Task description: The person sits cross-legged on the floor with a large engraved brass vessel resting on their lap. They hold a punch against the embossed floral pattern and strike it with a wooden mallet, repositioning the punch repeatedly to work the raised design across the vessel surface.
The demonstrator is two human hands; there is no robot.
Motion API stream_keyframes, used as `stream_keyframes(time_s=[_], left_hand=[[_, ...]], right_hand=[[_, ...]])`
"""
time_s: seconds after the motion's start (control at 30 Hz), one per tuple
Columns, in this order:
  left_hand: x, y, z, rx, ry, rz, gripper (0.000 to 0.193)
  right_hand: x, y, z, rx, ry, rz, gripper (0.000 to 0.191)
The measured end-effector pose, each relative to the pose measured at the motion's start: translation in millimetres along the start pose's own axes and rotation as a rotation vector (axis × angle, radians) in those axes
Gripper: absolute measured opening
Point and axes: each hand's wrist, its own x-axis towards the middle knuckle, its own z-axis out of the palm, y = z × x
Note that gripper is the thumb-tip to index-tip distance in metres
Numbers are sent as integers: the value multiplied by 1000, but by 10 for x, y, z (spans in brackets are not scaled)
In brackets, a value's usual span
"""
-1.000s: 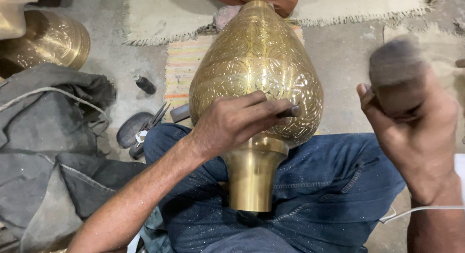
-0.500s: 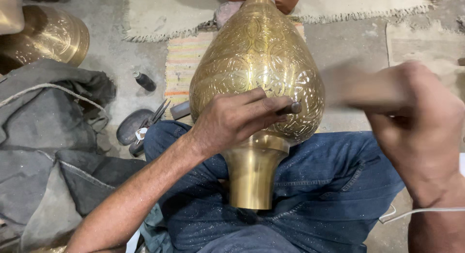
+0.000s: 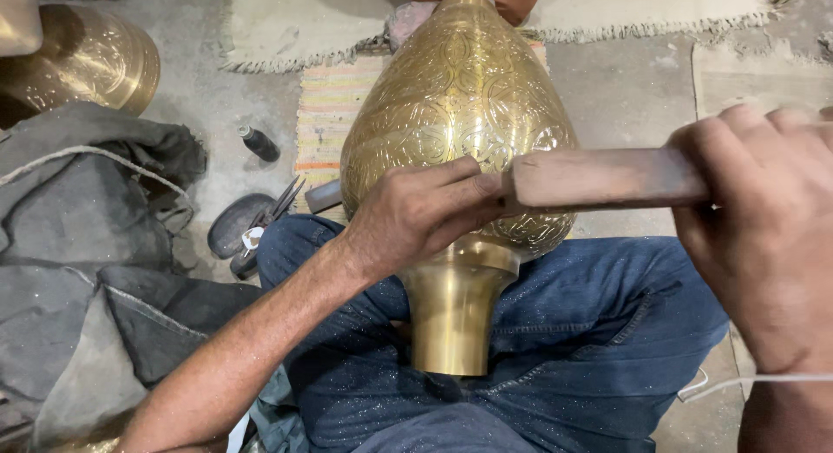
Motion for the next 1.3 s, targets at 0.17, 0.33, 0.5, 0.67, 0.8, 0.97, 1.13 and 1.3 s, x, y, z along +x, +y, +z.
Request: stream_keyframes(time_s=[0.17,0.33,0.5,0.67,0.8,0.97,1.13,1.3], left_hand=[[-5,-20,0,-22,-20,-31,42],[-19,-88,85,-16,-25,0,35],[-36,-87,102,9,3,8,33],[-4,-57,64,-43,-7,-22,37],[12,-45,50,33,-30,-19,33],[41,-33,40,-48,15,-43,35],[39,6,2,-78,8,-67,35],[33,-40,44,-74,-5,-45,27]], right_hand=[[74,-67,25,158,86,87,22],[5,86,35,-191,54,-207,29],[-6,155,41,-195,38,-218,24],[100,7,36,217,16,5,20],[81,47,9,-287,-71,-193,27],[4,208,43,-157,-29,-184,23],[53,146,49,29,38,-27,22],[87,78,19,-333,-37,-180,29]])
